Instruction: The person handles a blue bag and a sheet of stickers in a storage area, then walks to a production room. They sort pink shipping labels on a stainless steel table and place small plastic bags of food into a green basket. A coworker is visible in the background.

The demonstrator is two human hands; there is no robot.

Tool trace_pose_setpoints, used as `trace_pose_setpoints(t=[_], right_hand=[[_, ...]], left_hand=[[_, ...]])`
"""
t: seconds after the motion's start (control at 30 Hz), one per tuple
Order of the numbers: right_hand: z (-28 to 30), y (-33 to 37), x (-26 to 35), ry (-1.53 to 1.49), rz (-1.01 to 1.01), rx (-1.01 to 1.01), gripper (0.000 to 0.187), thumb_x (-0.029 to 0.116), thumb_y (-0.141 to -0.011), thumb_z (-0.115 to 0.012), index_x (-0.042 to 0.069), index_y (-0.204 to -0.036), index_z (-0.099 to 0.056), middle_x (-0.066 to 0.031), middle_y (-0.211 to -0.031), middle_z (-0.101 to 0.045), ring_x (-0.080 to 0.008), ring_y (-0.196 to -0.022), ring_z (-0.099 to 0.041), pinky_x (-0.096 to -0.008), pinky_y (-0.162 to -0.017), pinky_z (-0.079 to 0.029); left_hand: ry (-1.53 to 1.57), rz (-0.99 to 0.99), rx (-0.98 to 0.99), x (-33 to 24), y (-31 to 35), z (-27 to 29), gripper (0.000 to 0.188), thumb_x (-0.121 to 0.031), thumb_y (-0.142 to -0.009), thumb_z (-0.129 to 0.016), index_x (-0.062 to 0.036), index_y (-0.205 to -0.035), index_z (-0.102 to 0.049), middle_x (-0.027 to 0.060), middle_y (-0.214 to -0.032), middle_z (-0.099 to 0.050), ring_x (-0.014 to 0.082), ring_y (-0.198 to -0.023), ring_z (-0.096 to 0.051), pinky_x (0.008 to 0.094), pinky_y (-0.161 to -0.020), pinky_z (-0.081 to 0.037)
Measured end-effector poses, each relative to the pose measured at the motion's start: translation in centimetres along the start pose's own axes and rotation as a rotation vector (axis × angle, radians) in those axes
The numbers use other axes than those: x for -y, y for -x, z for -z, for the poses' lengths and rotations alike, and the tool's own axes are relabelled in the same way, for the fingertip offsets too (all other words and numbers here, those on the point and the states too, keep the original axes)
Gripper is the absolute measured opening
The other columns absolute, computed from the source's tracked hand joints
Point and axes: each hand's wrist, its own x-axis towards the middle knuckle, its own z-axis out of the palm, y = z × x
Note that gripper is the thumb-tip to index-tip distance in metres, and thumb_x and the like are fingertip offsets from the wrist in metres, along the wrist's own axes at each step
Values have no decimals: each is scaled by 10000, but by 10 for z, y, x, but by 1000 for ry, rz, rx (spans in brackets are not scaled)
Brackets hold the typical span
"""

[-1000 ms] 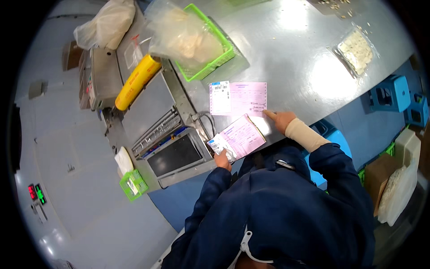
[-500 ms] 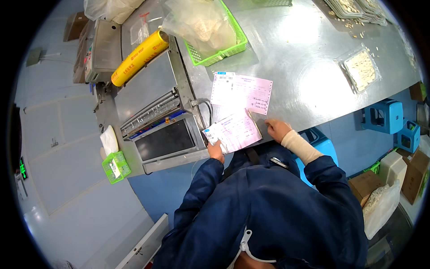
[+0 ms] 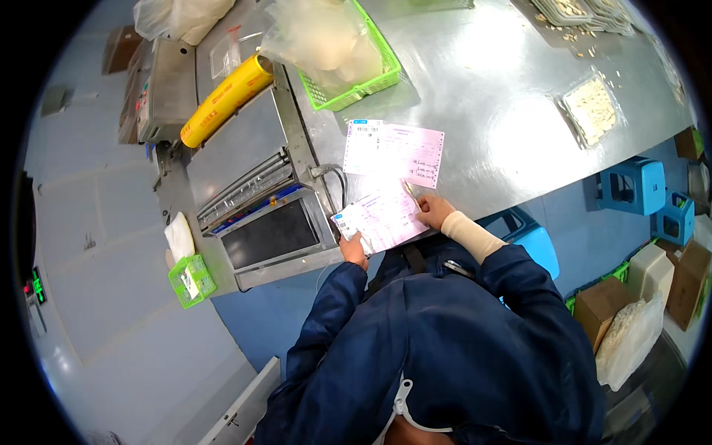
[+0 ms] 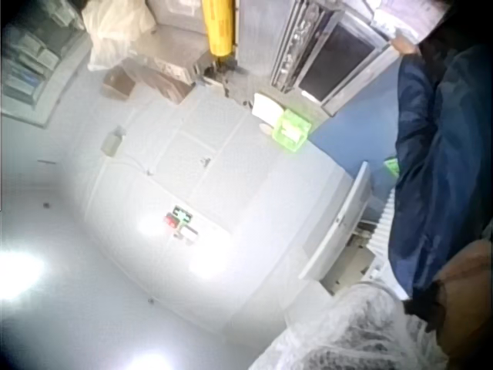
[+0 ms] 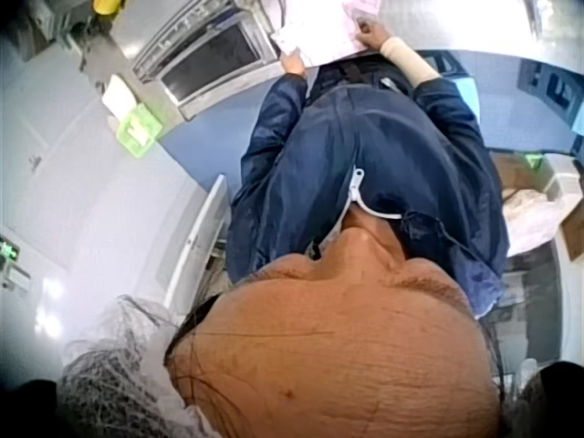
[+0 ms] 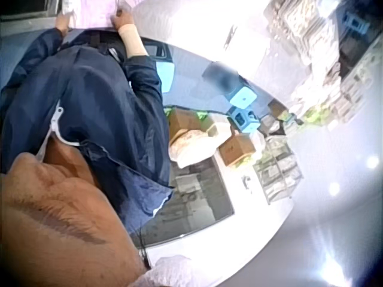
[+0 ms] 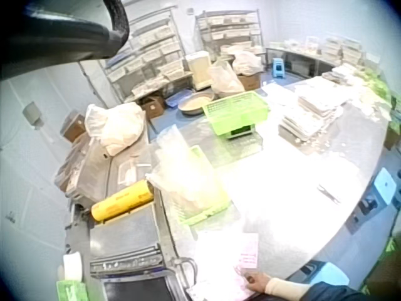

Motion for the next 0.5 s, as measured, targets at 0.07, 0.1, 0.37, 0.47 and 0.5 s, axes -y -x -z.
trace_pose_setpoints(t=[0.07,0.1,0.37,0.47,0.5], right_hand=[[1,-3,-4,-47,-12,27,280,82,-680,-605,-16,-937,-548,-96,-712,-604,-157,-596,-572,-272,-568,-466],[1,-4,-8,-66,-12,31,263,61,-682,-605,-15,-926,-544,-82,-697,-595,-142,-588,-562,-261,-555,-459],[1,-17,-29,-331,-82,91,226,21,-678,-628,3,-894,-566,-37,-716,-595,-122,-609,-554,-245,-543,-453],[3,-21,-30,-391,-152,115,236,35,-659,-642,2,-886,-587,-43,-724,-605,-131,-600,-560,-249,-540,-460],[3,-21,-31,-388,-158,107,233,36,-659,-645,3,-884,-592,-44,-728,-607,-131,-599,-561,-251,-538,-462]], left_hand=[[-10,-9,0,1,-1,0,344,52,-784,-465,28,-1127,-472,102,-1031,-580,211,-881,-572,310,-771,-441],[-14,-20,0,2,-2,1,343,52,-784,-464,29,-1127,-471,104,-1030,-580,212,-882,-573,311,-772,-441],[-18,-32,9,10,-9,1,342,54,-786,-457,35,-1127,-469,110,-1029,-579,216,-888,-572,314,-771,-444],[-32,-30,-7,13,-11,1,333,53,-790,-450,37,-1122,-472,110,-1028,-578,215,-886,-572,313,-768,-444],[-49,-39,-5,14,-13,2,330,53,-791,-449,38,-1120,-472,110,-1028,-577,214,-884,-572,313,-767,-444]])
